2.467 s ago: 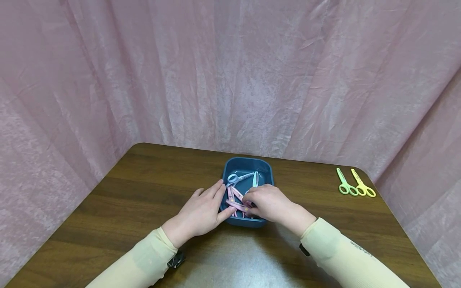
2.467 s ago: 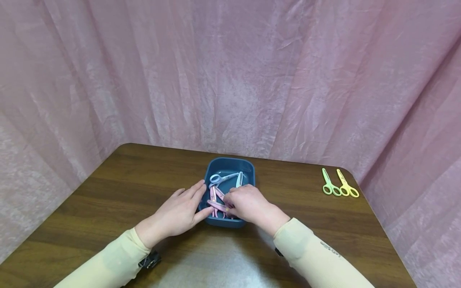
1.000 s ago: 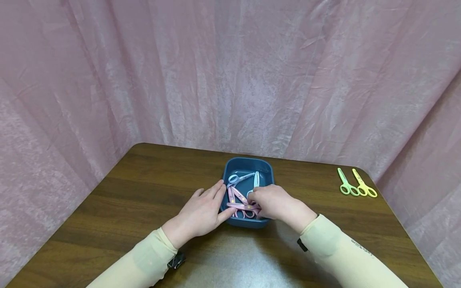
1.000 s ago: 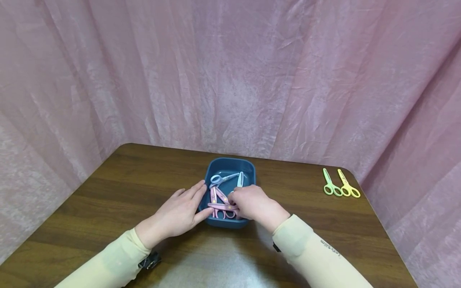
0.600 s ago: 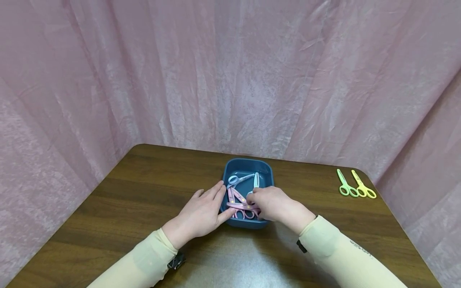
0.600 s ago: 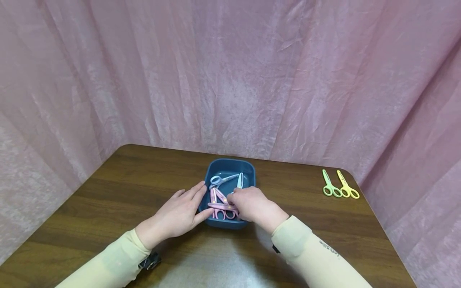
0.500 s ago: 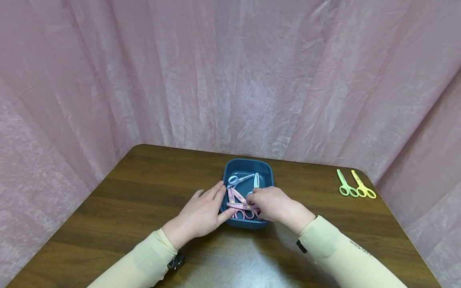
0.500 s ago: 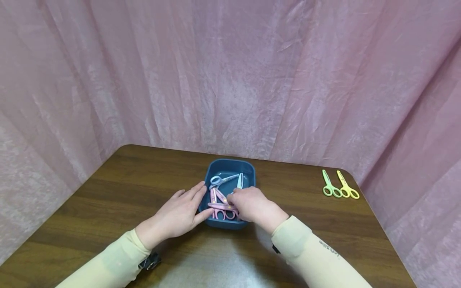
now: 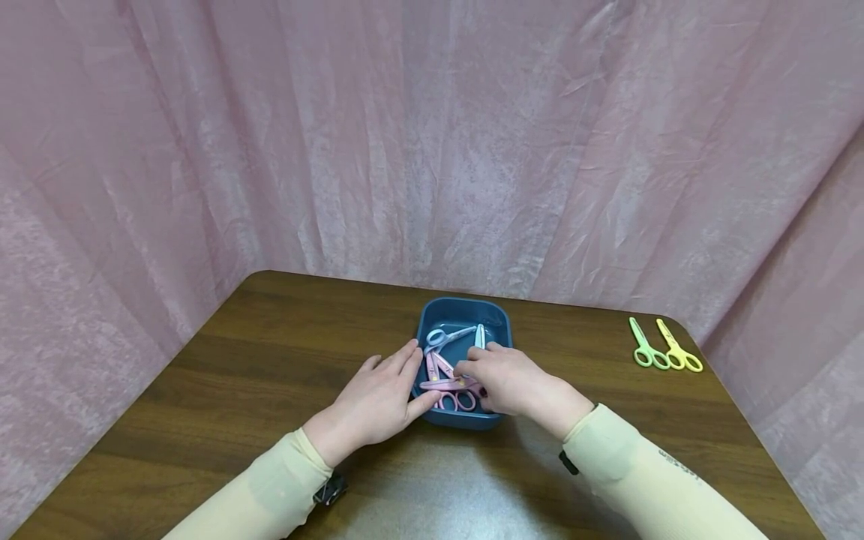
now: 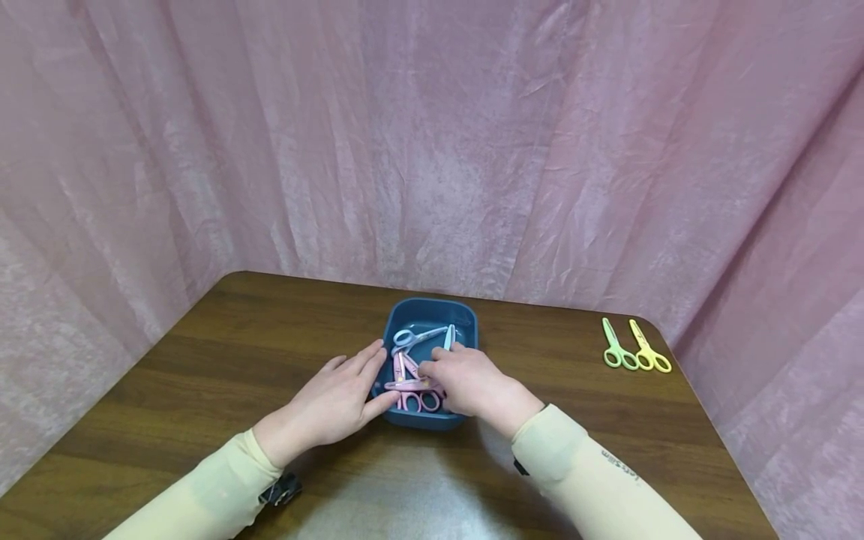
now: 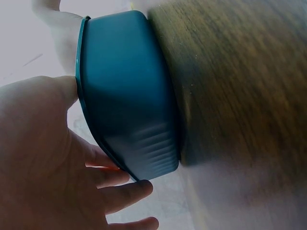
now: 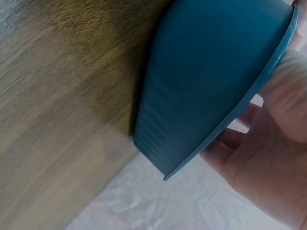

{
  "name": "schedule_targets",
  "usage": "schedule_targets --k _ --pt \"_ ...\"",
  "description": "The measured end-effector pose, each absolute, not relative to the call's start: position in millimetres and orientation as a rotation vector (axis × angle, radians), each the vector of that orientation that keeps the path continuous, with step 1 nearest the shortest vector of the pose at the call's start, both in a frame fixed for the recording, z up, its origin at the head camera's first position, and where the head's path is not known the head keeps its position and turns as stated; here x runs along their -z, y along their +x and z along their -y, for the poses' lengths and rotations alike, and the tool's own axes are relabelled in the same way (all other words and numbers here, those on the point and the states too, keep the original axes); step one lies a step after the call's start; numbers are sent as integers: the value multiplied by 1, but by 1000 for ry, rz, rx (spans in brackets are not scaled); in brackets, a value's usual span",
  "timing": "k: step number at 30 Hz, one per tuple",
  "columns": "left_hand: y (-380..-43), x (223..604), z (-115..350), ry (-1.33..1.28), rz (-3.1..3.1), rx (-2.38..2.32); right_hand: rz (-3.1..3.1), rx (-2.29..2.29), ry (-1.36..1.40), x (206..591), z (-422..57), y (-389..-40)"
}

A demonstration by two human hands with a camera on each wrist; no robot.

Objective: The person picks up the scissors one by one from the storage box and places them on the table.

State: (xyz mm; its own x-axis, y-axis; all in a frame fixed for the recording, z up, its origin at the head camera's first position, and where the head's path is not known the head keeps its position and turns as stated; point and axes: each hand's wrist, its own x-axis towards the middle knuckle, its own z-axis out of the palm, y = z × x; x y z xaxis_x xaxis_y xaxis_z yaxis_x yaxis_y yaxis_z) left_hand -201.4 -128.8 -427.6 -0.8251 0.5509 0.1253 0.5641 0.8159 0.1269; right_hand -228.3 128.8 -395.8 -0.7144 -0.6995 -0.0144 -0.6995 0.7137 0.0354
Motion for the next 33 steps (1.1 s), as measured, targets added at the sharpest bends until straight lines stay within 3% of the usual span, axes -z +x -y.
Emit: schedule_targets --k 33 --pt "-203 429 129 -881 2938 281 2698 60 1256 386 -142 -224"
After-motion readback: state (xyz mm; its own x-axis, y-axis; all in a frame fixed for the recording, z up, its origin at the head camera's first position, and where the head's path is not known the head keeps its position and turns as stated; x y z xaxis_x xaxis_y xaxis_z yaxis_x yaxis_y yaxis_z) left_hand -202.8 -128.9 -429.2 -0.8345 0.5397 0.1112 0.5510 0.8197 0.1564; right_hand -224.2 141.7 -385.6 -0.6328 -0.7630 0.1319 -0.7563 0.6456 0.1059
